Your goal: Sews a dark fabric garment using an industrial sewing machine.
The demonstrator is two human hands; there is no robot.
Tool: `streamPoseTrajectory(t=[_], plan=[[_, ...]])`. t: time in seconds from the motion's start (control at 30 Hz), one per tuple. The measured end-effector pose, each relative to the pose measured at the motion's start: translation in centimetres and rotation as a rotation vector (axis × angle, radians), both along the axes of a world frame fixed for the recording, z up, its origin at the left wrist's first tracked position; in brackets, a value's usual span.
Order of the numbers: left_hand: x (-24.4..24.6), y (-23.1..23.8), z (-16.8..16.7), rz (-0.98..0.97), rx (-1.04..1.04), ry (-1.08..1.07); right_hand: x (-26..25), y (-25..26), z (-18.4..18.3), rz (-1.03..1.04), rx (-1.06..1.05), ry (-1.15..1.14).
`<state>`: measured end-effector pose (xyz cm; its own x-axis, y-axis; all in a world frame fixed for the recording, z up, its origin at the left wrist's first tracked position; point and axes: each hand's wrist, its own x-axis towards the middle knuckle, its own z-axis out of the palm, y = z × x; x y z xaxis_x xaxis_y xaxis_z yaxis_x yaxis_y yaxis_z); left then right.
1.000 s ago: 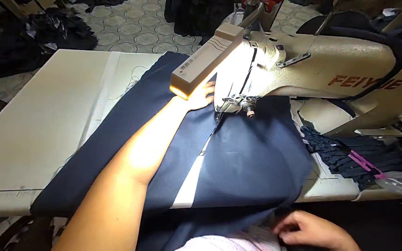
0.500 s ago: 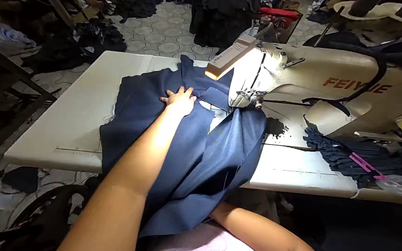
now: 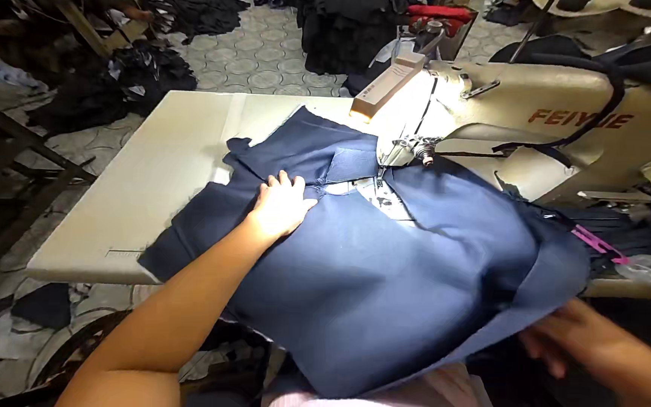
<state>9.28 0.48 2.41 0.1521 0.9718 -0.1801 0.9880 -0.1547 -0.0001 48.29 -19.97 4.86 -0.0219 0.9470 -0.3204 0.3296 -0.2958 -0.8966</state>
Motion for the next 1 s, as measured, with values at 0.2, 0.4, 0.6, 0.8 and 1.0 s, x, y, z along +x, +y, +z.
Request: streamPoseTrajectory(t=[0.2, 0.4, 0.6, 0.8, 1.0], plan=[[3.8, -4.6, 1.6, 0.250, -0.128, 0.029, -1.6, 15.5, 1.7, -0.316, 0.215, -0.455], [2.8, -6.7, 0.3, 0.141, -0.074, 0.049, -5.3, 18.0, 0.9, 0.253, -0.270, -1.001], [4.4, -7.6, 0.5, 0.177, -0.107, 0.047, -5.3, 22.4, 0.4, 0.119, -0.240, -0.905], [5.8, -9.2, 2.4, 0.097, -0.209, -0.005, -6.4, 27.2, 1.2, 0.100, 0.192, -1.107], [0.0, -8.1, -0.8, -0.442, 0.149, -0.185, -10.0, 20.9, -0.8, 0.149, 0.229, -0.874]])
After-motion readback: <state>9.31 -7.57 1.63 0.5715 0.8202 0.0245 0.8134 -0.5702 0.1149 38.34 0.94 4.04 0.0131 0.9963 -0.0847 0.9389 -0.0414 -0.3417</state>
